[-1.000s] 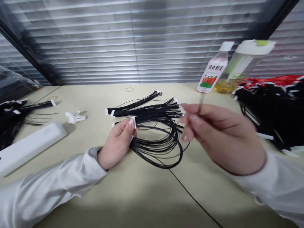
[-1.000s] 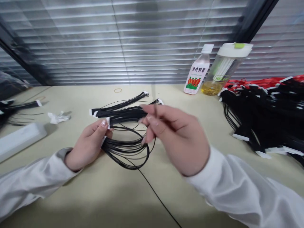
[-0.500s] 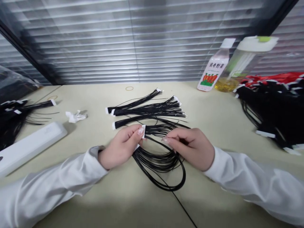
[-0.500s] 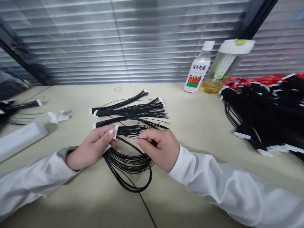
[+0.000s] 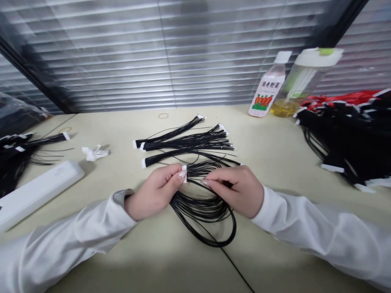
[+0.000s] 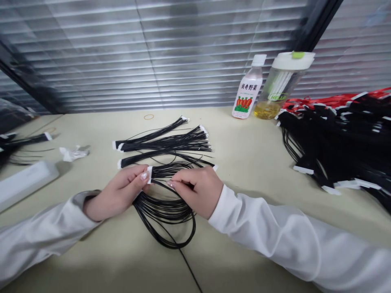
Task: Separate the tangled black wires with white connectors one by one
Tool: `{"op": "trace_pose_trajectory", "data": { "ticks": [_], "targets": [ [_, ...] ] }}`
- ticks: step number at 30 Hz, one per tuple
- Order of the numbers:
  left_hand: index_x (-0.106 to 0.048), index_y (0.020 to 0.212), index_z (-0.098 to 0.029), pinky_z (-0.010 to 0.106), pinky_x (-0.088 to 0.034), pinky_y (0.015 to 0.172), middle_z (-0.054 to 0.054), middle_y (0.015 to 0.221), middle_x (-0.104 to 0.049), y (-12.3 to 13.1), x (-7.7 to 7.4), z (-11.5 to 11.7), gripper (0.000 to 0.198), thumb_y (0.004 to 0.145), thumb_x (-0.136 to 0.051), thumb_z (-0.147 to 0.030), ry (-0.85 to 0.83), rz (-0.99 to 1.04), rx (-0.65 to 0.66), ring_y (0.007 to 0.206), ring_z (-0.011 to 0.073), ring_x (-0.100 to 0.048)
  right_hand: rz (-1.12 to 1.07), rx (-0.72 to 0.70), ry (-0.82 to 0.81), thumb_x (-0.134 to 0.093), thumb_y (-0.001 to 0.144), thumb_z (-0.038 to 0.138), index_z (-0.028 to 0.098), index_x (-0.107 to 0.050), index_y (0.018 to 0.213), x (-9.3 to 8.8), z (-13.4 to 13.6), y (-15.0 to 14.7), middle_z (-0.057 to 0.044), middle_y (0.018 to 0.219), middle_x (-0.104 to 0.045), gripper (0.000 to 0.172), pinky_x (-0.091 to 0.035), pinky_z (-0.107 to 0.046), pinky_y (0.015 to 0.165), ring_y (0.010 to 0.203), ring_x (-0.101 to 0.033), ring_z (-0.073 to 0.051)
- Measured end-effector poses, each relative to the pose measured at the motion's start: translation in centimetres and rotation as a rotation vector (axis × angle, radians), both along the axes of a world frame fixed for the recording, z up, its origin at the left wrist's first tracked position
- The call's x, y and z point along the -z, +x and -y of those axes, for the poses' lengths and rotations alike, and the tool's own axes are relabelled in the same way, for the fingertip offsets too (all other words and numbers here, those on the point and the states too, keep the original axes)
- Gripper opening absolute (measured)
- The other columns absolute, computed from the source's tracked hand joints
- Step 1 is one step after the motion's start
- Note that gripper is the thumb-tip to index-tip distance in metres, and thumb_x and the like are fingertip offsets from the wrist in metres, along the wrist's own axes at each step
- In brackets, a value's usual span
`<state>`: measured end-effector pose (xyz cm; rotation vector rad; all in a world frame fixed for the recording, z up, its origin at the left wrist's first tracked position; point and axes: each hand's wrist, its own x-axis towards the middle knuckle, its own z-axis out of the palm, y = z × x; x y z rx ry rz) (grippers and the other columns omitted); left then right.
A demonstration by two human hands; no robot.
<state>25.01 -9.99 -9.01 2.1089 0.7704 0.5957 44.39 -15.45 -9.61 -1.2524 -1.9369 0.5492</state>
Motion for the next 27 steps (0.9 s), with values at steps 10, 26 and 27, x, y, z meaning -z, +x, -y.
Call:
{"op": "trace_pose_trajectory", "data": {
  "ticks": [10, 26, 27],
  "targets": [
    [-0.035, 0.061, -0.015, 0.018, -0.027, 0.050, -0.004, 0.057, -0.033, 0.1, 0.1, 0.0, 0.032, 0.087, -0.031, -0.033, 0.038, -0.074, 0.010, 0.053, 0.0056, -0.030, 0.056, -0.042, 0.267, -0.052, 0.080, 0.015, 0.015, -0.064, 0.076, 0.7, -0.3, 0.0, 0.000, 0.067, -0.064, 0.013, -0.041, -0.017, 0.059, 0.062, -0.056, -0.007],
    [-0.038, 0.061, -0.015, 0.018, -0.028, 0.051, -0.004, 0.057, -0.036, 0.4, 0.3, -0.2, 0.035, 0.086, -0.033, -0.038, -0.030, 0.027, -0.173, 0.053, 0.0060, -0.032, 0.029, -0.010, 0.172, -0.066, 0.067, 0.029, 0.015, -0.053, 0.087, 0.6, -1.1, 0.7, 0.000, 0.072, -0.051, 0.027, -0.039, -0.020, 0.051, 0.056, -0.044, -0.008],
    [-0.039, 0.061, -0.014, 0.018, -0.029, 0.051, -0.003, 0.057, -0.037, 0.4, 0.3, -0.2, 0.036, 0.086, -0.033, -0.039, -0.028, 0.038, -0.218, 0.053, 0.0060, -0.033, 0.005, 0.012, 0.192, -0.068, 0.065, 0.031, 0.015, -0.052, 0.081, 0.5, -1.1, 0.8, -0.001, 0.073, -0.049, 0.028, -0.039, -0.021, 0.051, 0.057, -0.042, -0.009]
  ]
}}
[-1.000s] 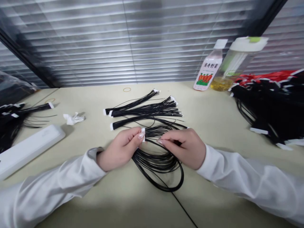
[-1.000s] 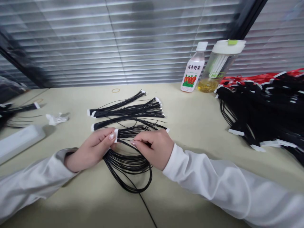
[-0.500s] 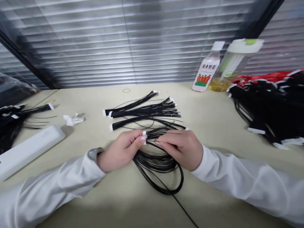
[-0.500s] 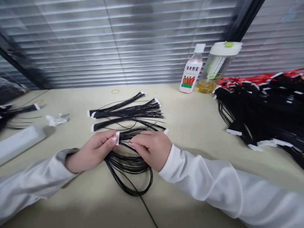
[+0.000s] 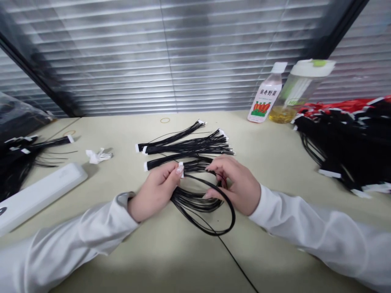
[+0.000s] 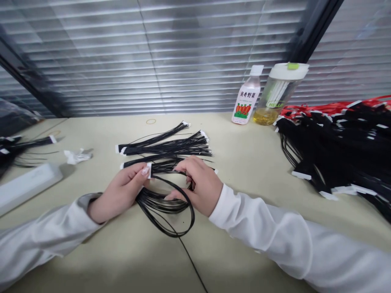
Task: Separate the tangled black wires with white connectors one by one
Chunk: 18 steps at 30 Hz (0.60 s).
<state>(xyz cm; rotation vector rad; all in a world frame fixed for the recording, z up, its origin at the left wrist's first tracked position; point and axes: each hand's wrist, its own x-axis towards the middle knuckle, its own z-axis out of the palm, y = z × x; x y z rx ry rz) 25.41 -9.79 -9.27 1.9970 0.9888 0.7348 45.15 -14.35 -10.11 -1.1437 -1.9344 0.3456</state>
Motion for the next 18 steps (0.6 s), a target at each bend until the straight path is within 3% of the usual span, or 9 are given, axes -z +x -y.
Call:
{"op": "trace_pose_trajectory", "data": {
  "ticks": [6, 11, 13, 15, 18],
  "targets": [
    [-0.044, 0.063, -0.014, 0.019, -0.030, 0.053, -0.002, 0.058, -0.042, -0.1, 0.0, -0.4, 0.037, 0.084, -0.035, -0.044, -0.061, 0.075, -0.218, 0.055, 0.0070, -0.036, 0.098, 0.037, 0.237, -0.055, 0.076, 0.025, 0.014, -0.044, 0.051, -0.7, 0.6, 0.1, -0.002, 0.064, -0.039, 0.029, -0.033, -0.025, 0.054, 0.061, -0.038, -0.012],
    [-0.046, 0.066, -0.015, 0.020, -0.030, 0.052, -0.002, 0.058, -0.041, -0.3, 0.4, -0.8, 0.037, 0.083, -0.037, -0.046, -0.115, 0.162, -0.260, 0.054, 0.0070, -0.036, 0.297, 0.010, 0.399, -0.057, 0.072, 0.024, 0.014, -0.060, 0.068, -1.3, 1.8, -0.1, -0.006, 0.068, -0.045, 0.011, -0.033, -0.030, 0.058, 0.064, -0.041, -0.015],
    [-0.045, 0.063, -0.015, 0.020, -0.030, 0.053, -0.002, 0.058, -0.042, -0.4, 0.5, -0.9, 0.038, 0.083, -0.037, -0.046, -0.112, 0.178, -0.284, 0.054, 0.0069, -0.037, 0.365, 0.006, 0.483, -0.058, 0.072, 0.026, 0.014, -0.060, 0.073, -1.7, 2.2, -0.2, -0.007, 0.070, -0.050, 0.013, -0.033, -0.032, 0.059, 0.066, -0.043, -0.017],
    [-0.045, 0.062, -0.015, 0.020, -0.031, 0.054, -0.002, 0.060, -0.045, -0.4, 0.7, -1.1, 0.039, 0.082, -0.038, -0.047, -0.106, 0.195, -0.303, 0.056, 0.0072, -0.038, 0.444, -0.022, 0.504, -0.056, 0.073, 0.031, 0.015, -0.057, 0.067, -2.1, 2.5, -0.5, -0.005, 0.066, -0.052, 0.018, -0.031, -0.031, 0.058, 0.063, -0.043, -0.016],
    [-0.048, 0.065, -0.015, 0.021, -0.033, 0.058, -0.001, 0.064, -0.047, -0.6, 1.2, -1.3, 0.037, 0.082, -0.038, -0.047, -0.102, 0.226, -0.313, 0.060, 0.0085, -0.042, 0.623, -0.033, 0.405, -0.054, 0.075, 0.035, 0.018, -0.052, 0.058, -2.2, 2.6, -0.9, -0.002, 0.057, -0.052, 0.024, -0.027, -0.031, 0.055, 0.058, -0.043, -0.016]
  ]
}}
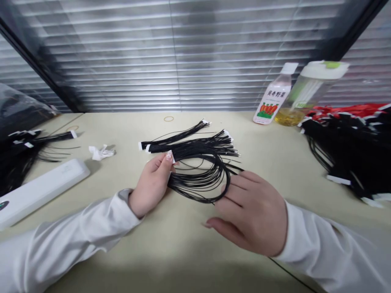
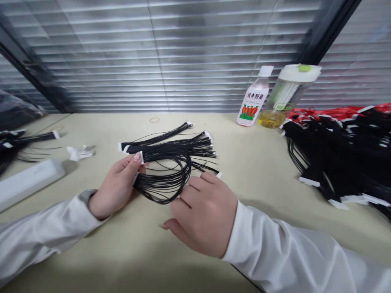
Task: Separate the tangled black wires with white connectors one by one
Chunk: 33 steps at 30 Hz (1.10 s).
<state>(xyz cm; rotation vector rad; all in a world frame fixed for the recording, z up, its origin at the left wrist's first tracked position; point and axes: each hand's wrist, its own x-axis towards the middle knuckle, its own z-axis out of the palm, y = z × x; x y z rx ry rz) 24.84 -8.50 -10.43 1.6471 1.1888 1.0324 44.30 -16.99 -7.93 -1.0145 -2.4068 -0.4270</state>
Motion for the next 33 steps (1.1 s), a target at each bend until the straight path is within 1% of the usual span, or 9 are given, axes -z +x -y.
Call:
{"op": "trace_pose_trajectory", "data": {
  "ticks": [5, 8, 11, 14, 17, 21, 25, 27, 33],
  "targets": [
    [-0.049, 0.065, -0.015, 0.021, -0.034, 0.062, 0.000, 0.066, -0.050, 0.0, 0.2, -0.1, 0.036, 0.082, -0.039, -0.046, 0.021, 0.006, -0.018, 0.064, 0.0104, -0.044, 0.323, 0.319, -0.084, -0.052, 0.061, 0.002, 0.017, -0.052, 0.055, -0.9, 0.5, 0.6, -0.003, 0.050, -0.053, 0.016, -0.021, -0.030, 0.048, 0.049, -0.046, -0.017],
    [-0.051, 0.068, -0.015, 0.021, -0.034, 0.059, 0.000, 0.065, -0.050, 0.0, -0.2, 0.0, 0.035, 0.082, -0.039, -0.045, 0.006, -0.016, -0.002, 0.062, 0.0098, -0.043, 0.390, 0.397, 0.022, -0.047, 0.055, 0.001, 0.018, -0.050, 0.053, -3.0, 1.2, 1.6, -0.003, 0.039, -0.044, 0.017, -0.016, -0.030, 0.043, 0.037, -0.039, -0.016],
    [-0.049, 0.067, -0.015, 0.021, -0.033, 0.056, -0.001, 0.062, -0.047, 0.1, -0.5, 0.1, 0.037, 0.082, -0.038, -0.047, -0.023, -0.022, 0.021, 0.058, 0.0090, -0.041, 0.339, 0.383, 0.156, -0.044, 0.065, 0.007, 0.018, -0.057, 0.066, -5.1, 1.6, 2.4, -0.004, 0.039, -0.043, 0.017, -0.024, -0.034, 0.040, 0.038, -0.039, -0.018],
    [-0.045, 0.063, -0.015, 0.021, -0.033, 0.056, -0.002, 0.062, -0.045, 0.2, -0.8, 0.3, 0.039, 0.082, -0.036, -0.047, -0.029, -0.024, 0.056, 0.057, 0.0082, -0.039, 0.126, 0.244, 0.152, -0.041, 0.080, 0.017, 0.018, -0.059, 0.098, -6.5, 1.7, 2.6, -0.010, 0.080, -0.064, 0.026, -0.043, -0.040, 0.060, 0.073, -0.057, -0.024],
    [-0.044, 0.064, -0.014, 0.020, -0.033, 0.057, -0.002, 0.063, -0.044, 0.3, -1.1, 0.5, 0.038, 0.084, -0.035, -0.046, -0.010, -0.034, 0.080, 0.059, 0.0078, -0.039, -0.187, 0.108, -0.045, -0.044, 0.084, 0.024, 0.027, -0.054, 0.112, -7.0, 1.7, 2.2, -0.002, 0.113, -0.057, 0.030, -0.048, -0.035, 0.079, 0.101, -0.054, -0.021],
    [-0.045, 0.066, -0.014, 0.020, -0.031, 0.055, -0.002, 0.061, -0.042, 0.4, -1.2, 0.7, 0.038, 0.084, -0.034, -0.046, -0.020, -0.058, 0.099, 0.057, 0.0075, -0.037, -0.576, -0.051, -0.434, -0.047, 0.084, 0.019, 0.030, -0.059, 0.103, -6.5, 1.6, 1.6, 0.001, 0.089, -0.066, 0.025, -0.053, -0.025, 0.070, 0.082, -0.063, -0.015],
    [-0.044, 0.065, -0.014, 0.019, -0.032, 0.052, -0.003, 0.059, -0.042, 0.4, -1.2, 0.9, 0.036, 0.084, -0.035, -0.044, -0.009, -0.067, 0.197, 0.054, 0.0066, -0.036, -0.879, -0.131, -0.745, -0.042, 0.086, 0.015, 0.032, -0.029, 0.130, -4.4, 1.0, 1.2, 0.002, 0.071, -0.063, 0.049, -0.053, -0.023, 0.052, 0.049, -0.057, -0.009],
    [-0.043, 0.063, -0.014, 0.019, -0.032, 0.052, -0.003, 0.058, -0.041, 0.3, -1.1, 1.0, 0.036, 0.085, -0.035, -0.041, 0.011, -0.085, 0.253, 0.053, 0.0062, -0.036, -0.910, -0.106, -0.777, -0.042, 0.085, 0.015, 0.028, -0.030, 0.129, -3.4, 0.5, 1.1, 0.001, 0.072, -0.062, 0.047, -0.052, -0.023, 0.052, 0.050, -0.057, -0.009],
    [-0.043, 0.065, -0.014, 0.019, -0.033, 0.053, -0.002, 0.060, -0.041, 0.2, -1.2, 1.2, 0.034, 0.086, -0.032, -0.038, 0.036, -0.126, 0.375, 0.055, 0.0066, -0.037, -0.839, 0.021, -0.754, -0.050, 0.081, 0.019, 0.019, -0.061, 0.083, -2.0, -1.1, 0.9, 0.000, 0.067, -0.059, 0.011, -0.048, -0.017, 0.049, 0.053, -0.054, -0.007]
  ]
}}
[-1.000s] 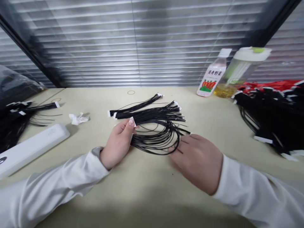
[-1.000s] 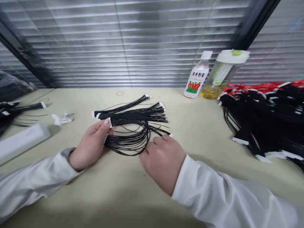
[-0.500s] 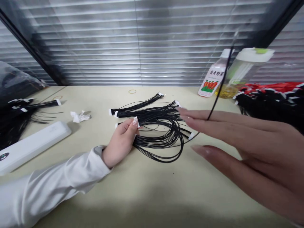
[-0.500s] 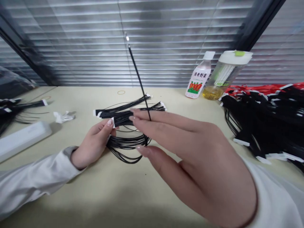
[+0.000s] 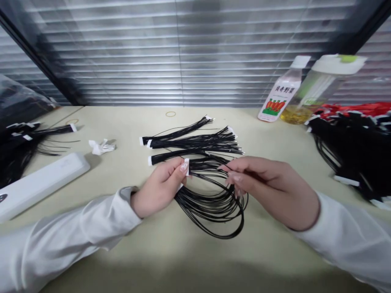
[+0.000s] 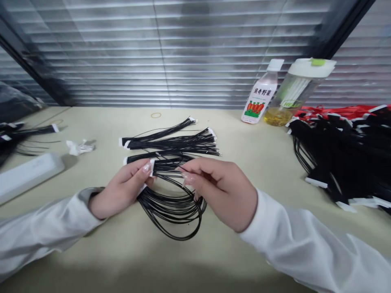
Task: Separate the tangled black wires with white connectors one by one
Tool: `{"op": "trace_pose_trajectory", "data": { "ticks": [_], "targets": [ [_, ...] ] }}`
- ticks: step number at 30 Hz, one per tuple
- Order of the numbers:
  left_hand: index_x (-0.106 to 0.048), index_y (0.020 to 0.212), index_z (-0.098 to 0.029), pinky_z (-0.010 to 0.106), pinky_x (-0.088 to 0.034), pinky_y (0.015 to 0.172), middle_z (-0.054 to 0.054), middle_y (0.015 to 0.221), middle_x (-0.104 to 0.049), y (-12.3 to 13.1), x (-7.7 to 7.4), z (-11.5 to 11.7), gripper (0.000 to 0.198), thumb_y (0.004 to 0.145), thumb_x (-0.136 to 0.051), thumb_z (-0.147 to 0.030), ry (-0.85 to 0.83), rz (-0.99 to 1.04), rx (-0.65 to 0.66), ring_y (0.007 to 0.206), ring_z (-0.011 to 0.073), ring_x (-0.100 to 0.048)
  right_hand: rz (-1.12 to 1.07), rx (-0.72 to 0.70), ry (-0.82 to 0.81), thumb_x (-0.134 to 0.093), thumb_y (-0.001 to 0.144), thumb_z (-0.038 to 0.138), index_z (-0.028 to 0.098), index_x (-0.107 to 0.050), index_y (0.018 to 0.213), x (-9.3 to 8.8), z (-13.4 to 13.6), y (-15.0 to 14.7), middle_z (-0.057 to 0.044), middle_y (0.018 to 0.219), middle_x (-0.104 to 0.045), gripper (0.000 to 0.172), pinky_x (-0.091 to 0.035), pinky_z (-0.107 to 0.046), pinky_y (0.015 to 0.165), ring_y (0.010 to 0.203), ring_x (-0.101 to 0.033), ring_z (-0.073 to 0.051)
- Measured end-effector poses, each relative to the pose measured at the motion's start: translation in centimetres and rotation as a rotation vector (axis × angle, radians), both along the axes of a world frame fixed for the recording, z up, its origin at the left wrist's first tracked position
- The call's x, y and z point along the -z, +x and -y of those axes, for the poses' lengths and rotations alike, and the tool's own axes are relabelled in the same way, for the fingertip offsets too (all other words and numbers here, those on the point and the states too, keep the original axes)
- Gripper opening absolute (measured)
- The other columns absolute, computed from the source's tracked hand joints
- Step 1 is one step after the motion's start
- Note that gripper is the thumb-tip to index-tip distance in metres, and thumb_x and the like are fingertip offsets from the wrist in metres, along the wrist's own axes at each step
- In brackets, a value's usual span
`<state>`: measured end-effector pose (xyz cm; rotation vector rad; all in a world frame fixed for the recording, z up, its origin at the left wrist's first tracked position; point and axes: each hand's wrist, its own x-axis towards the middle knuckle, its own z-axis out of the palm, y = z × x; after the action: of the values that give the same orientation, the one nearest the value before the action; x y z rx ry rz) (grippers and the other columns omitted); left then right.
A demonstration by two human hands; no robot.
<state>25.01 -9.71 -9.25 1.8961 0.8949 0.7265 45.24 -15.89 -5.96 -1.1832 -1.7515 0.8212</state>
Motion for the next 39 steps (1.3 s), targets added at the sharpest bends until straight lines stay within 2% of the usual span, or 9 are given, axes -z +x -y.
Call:
{"op": "trace_pose_trajectory", "data": {
  "ticks": [4, 7, 10, 13, 18, 23, 28, 34, 39],
  "targets": [
    [-0.040, 0.063, -0.015, 0.019, -0.033, 0.054, -0.002, 0.059, -0.039, 0.1, -0.1, 0.1, 0.035, 0.086, -0.031, -0.039, -0.016, 0.003, 0.068, 0.055, 0.0068, -0.036, -0.011, 0.010, -0.130, -0.050, 0.081, 0.028, 0.015, -0.058, 0.068, 0.3, -0.6, 0.3, 0.002, 0.054, -0.053, 0.019, -0.042, -0.016, 0.039, 0.042, -0.048, -0.005],
    [-0.041, 0.063, -0.015, 0.019, -0.033, 0.052, -0.001, 0.059, -0.041, 0.1, 0.0, 0.0, 0.036, 0.086, -0.031, -0.041, -0.062, 0.053, -0.003, 0.055, 0.0073, -0.037, -0.005, -0.015, -0.282, -0.049, 0.080, 0.034, 0.014, -0.054, 0.064, 0.5, -1.0, 0.7, 0.002, 0.051, -0.051, 0.025, -0.039, -0.016, 0.036, 0.038, -0.046, -0.005],
    [-0.041, 0.063, -0.015, 0.019, -0.032, 0.051, -0.002, 0.058, -0.041, 0.1, 0.2, 0.0, 0.037, 0.086, -0.031, -0.042, -0.058, 0.087, -0.098, 0.053, 0.0067, -0.036, 0.011, -0.038, -0.338, -0.048, 0.080, 0.033, 0.014, -0.052, 0.063, 0.7, -1.2, 0.8, 0.003, 0.049, -0.049, 0.026, -0.041, -0.017, 0.041, 0.042, -0.048, -0.006],
    [-0.041, 0.062, -0.015, 0.019, -0.031, 0.050, -0.002, 0.057, -0.040, 0.1, 0.2, -0.1, 0.037, 0.086, -0.031, -0.042, -0.038, 0.056, -0.131, 0.052, 0.0064, -0.035, -0.009, -0.045, -0.331, -0.047, 0.081, 0.032, 0.015, -0.053, 0.064, 0.8, -1.3, 0.8, 0.001, 0.053, -0.051, 0.025, -0.041, -0.018, 0.045, 0.046, -0.048, -0.006],
    [-0.041, 0.063, -0.015, 0.019, -0.032, 0.052, -0.002, 0.058, -0.041, 0.1, 0.1, -0.1, 0.035, 0.086, -0.032, -0.040, -0.017, 0.041, -0.108, 0.054, 0.0066, -0.037, -0.039, -0.022, -0.315, -0.049, 0.079, 0.031, 0.015, -0.057, 0.069, 1.0, -1.5, 1.1, 0.001, 0.055, -0.053, 0.021, -0.044, -0.020, 0.049, 0.049, -0.050, -0.007],
    [-0.041, 0.064, -0.015, 0.019, -0.032, 0.053, -0.002, 0.059, -0.041, 0.0, 0.1, 0.0, 0.034, 0.087, -0.031, -0.037, 0.009, -0.002, 0.031, 0.055, 0.0065, -0.036, -0.077, 0.003, -0.290, -0.051, 0.078, 0.034, 0.015, -0.062, 0.073, 0.9, -1.3, 0.8, -0.003, 0.064, -0.061, 0.022, -0.048, -0.022, 0.054, 0.056, -0.055, -0.009],
    [-0.038, 0.061, -0.015, 0.018, -0.029, 0.050, -0.003, 0.057, -0.037, 0.0, -0.1, 0.1, 0.034, 0.087, -0.031, -0.035, 0.039, -0.034, 0.126, 0.052, 0.0060, -0.033, 0.061, -0.052, -0.219, -0.052, 0.078, 0.026, 0.015, -0.062, 0.070, 0.8, -0.2, -0.3, 0.000, 0.056, -0.058, 0.017, -0.045, -0.020, 0.049, 0.050, -0.053, -0.008],
    [-0.038, 0.061, -0.015, 0.017, -0.030, 0.050, -0.004, 0.057, -0.037, 0.1, -0.4, 0.2, 0.033, 0.087, -0.031, -0.034, 0.042, -0.055, 0.165, 0.052, 0.0059, -0.033, 0.302, -0.034, -0.109, -0.050, 0.079, 0.023, 0.015, -0.058, 0.060, 1.2, 0.2, -0.6, 0.004, 0.048, -0.049, 0.022, -0.034, -0.018, 0.044, 0.045, -0.042, -0.006],
    [-0.036, 0.061, -0.015, 0.017, -0.030, 0.050, -0.004, 0.057, -0.036, 0.2, -0.4, 0.2, 0.032, 0.087, -0.031, -0.034, 0.038, -0.067, 0.182, 0.052, 0.0060, -0.034, 0.344, -0.061, -0.026, -0.050, 0.078, 0.019, 0.015, -0.056, 0.059, 1.5, 0.0, -0.7, 0.004, 0.050, -0.046, 0.020, -0.031, -0.018, 0.047, 0.047, -0.038, -0.005]
  ]
}}
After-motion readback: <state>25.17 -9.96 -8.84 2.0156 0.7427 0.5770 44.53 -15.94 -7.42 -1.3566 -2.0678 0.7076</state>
